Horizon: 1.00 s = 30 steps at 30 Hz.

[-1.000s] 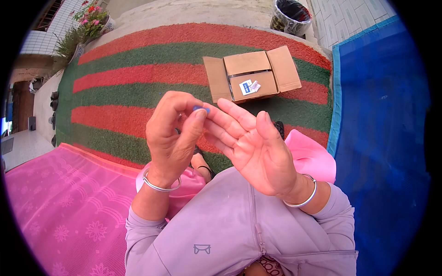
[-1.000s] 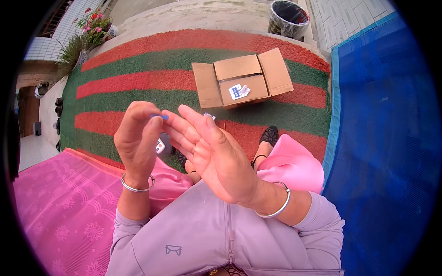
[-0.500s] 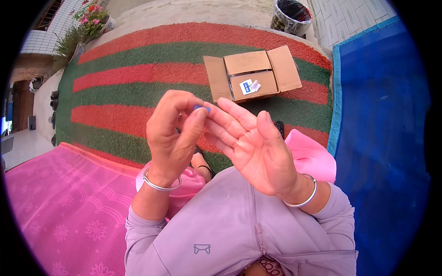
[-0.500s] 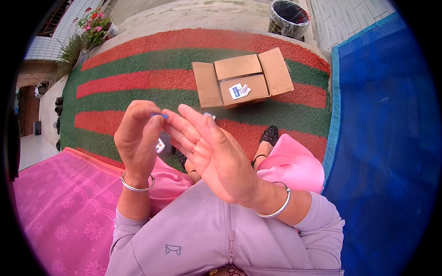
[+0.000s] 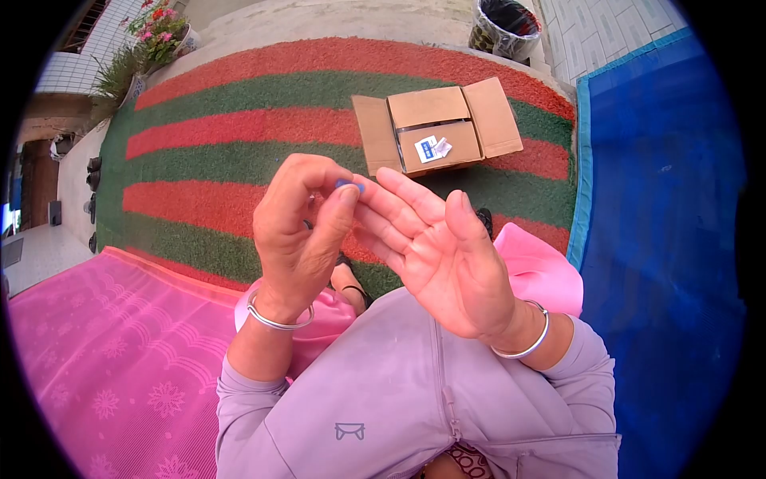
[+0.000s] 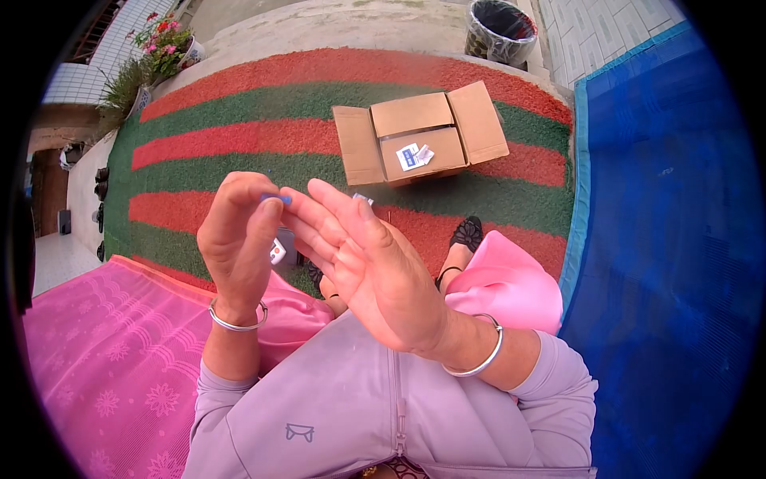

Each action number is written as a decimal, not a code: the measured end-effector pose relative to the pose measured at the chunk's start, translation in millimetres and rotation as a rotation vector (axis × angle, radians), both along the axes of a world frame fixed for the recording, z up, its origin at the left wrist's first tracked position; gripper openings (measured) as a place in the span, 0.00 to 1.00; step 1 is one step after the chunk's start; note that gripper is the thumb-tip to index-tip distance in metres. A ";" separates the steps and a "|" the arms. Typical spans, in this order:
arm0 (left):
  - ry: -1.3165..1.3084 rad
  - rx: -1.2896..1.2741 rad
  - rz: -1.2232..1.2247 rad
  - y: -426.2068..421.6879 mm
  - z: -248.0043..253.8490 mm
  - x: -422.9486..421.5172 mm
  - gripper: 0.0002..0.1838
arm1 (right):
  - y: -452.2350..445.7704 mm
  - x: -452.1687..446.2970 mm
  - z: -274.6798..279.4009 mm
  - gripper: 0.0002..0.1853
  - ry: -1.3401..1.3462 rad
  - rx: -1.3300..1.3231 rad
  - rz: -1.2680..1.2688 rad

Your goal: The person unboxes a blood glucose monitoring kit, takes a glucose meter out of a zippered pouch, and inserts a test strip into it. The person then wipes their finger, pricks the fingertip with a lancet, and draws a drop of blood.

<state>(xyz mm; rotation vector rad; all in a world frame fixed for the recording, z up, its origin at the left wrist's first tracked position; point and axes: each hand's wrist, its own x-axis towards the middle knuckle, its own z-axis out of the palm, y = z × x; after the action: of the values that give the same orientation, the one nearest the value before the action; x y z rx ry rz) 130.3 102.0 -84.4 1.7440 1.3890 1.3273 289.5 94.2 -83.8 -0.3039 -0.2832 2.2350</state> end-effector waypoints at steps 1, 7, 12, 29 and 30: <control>0.005 0.011 -0.004 0.1 -0.8 -0.2 0.03 | -0.2 0.1 -0.3 0.35 0.000 0.000 0.000; -0.008 -0.012 0.008 -0.6 1.3 1.3 0.03 | -0.2 0.0 -0.1 0.35 0.002 0.007 0.001; -0.004 -0.006 0.011 0.8 0.8 1.2 0.03 | 0.8 0.1 0.1 0.36 0.012 0.005 0.005; 0.010 0.008 0.003 0.2 -0.1 2.1 0.03 | -0.5 0.7 -0.5 0.36 0.002 -0.004 0.008; 0.010 0.007 0.004 0.2 -0.1 2.2 0.03 | -0.5 0.8 -0.3 0.36 -0.001 -0.003 0.007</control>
<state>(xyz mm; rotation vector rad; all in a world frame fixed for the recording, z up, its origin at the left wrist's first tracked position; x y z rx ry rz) 132.6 102.2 -84.4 1.7553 1.3953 1.3290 290.3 93.6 -84.1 -0.3057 -0.2816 2.2428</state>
